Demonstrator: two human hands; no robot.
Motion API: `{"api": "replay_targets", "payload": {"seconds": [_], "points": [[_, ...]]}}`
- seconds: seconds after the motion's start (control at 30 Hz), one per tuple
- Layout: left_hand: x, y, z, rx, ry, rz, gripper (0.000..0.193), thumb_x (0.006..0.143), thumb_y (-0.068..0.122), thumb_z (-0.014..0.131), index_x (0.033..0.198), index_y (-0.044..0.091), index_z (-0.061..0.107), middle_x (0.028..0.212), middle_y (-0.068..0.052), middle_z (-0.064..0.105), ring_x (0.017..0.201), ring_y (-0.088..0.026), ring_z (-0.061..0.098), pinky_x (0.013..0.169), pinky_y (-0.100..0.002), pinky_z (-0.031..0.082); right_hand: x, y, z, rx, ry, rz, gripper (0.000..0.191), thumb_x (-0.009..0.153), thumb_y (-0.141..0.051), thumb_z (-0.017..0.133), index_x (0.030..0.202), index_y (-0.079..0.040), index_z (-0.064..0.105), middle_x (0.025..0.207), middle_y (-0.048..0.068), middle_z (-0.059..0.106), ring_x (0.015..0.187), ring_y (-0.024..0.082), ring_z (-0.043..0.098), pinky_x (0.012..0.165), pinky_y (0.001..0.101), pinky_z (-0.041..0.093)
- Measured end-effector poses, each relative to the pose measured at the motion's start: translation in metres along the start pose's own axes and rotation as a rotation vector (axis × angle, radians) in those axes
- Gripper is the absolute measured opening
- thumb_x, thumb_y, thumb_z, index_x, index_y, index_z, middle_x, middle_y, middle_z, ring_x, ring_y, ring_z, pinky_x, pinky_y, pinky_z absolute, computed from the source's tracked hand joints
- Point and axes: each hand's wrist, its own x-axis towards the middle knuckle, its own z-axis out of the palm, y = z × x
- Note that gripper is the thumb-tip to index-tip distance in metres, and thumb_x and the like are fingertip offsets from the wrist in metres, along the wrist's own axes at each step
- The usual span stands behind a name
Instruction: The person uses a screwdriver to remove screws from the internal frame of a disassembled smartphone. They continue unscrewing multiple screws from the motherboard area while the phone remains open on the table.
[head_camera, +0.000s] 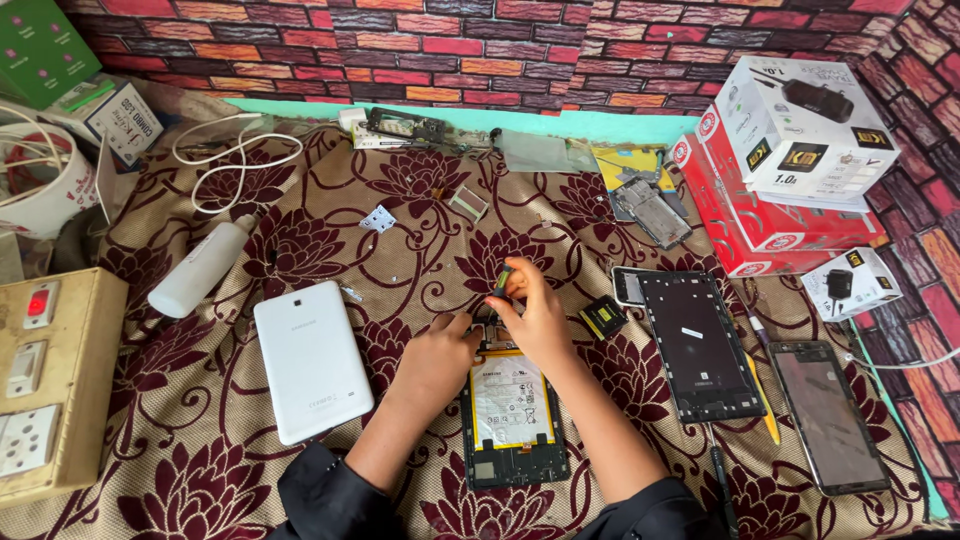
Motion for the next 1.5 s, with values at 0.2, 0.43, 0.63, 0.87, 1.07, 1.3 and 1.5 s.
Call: {"api": "replay_targets", "payload": {"seconds": [0.2,0.43,0.63,0.87,1.07,1.3,1.5], "points": [[0.000,0.000,0.001,-0.008,0.031,0.008,0.021,0.076,0.006,0.068,0.095,0.007,0.076,0.101,-0.007,0.065,0.098,-0.025,0.068,0.068,-0.034,0.061,-0.005,0.000,-0.007,0.199,-0.054,-0.082,0.058,0.097,-0.005,0.069,0.146,-0.004,0.038,0.120,0.013,0.075,0.110,0.025,0.075,0.096,0.0370,0.059],[0.000,-0.001,-0.001,0.013,0.014,0.015,0.023,0.077,0.006,0.068,0.099,0.006,0.076,0.101,-0.007,0.066,0.099,-0.024,0.068,0.069,-0.033,0.061,-0.004,0.009,0.010,0.064,0.002,-0.126,0.062,0.094,-0.001,0.073,0.145,-0.006,0.038,0.105,0.012,0.074,0.099,0.024,0.075,0.090,0.0358,0.062],[-0.001,-0.001,0.000,0.016,0.015,0.014,0.025,0.078,0.005,0.068,0.101,0.007,0.078,0.102,-0.006,0.067,0.100,-0.023,0.068,0.068,-0.032,0.062,-0.001,0.022,-0.003,0.450,0.110,-0.009,0.062,0.103,0.001,0.056,0.155,-0.013,0.026,0.109,0.010,0.069,0.095,0.021,0.071,0.083,0.0309,0.063],[-0.001,-0.002,-0.001,-0.010,0.033,0.012,0.023,0.076,0.007,0.070,0.097,0.006,0.077,0.102,-0.006,0.066,0.100,-0.024,0.068,0.068,-0.034,0.062,-0.002,-0.001,-0.011,-0.072,-0.142,0.132,0.036,0.095,-0.015,0.071,0.128,-0.008,0.056,0.102,0.005,0.074,0.082,0.019,0.074,0.068,0.0317,0.059],[-0.001,-0.002,0.000,-0.028,0.049,0.013,0.022,0.076,0.007,0.070,0.097,0.005,0.076,0.101,-0.007,0.066,0.098,-0.025,0.069,0.067,-0.034,0.062,-0.004,-0.012,-0.012,-0.210,-0.297,0.141,0.019,0.087,-0.013,0.077,0.103,-0.003,0.073,0.093,0.009,0.067,0.074,0.026,0.070,0.066,0.0379,0.055],[0.000,-0.002,0.001,0.019,0.014,0.006,0.020,0.076,0.004,0.070,0.095,0.007,0.077,0.100,-0.007,0.067,0.098,-0.024,0.069,0.068,-0.033,0.062,-0.006,-0.027,-0.005,-0.392,-0.284,-0.066,0.019,0.083,-0.011,0.077,0.099,-0.001,0.073,0.095,0.009,0.067,0.079,0.028,0.071,0.070,0.0392,0.059],[0.000,-0.002,0.000,-0.012,-0.001,-0.013,0.012,0.076,0.008,0.071,0.088,0.006,0.075,0.097,-0.005,0.067,0.100,-0.023,0.069,0.068,-0.033,0.062,-0.006,-0.033,-0.002,-0.540,-0.311,-0.092,0.010,0.082,-0.007,0.075,0.088,-0.001,0.070,0.094,0.010,0.068,0.082,0.027,0.073,0.070,0.0388,0.061]]}}
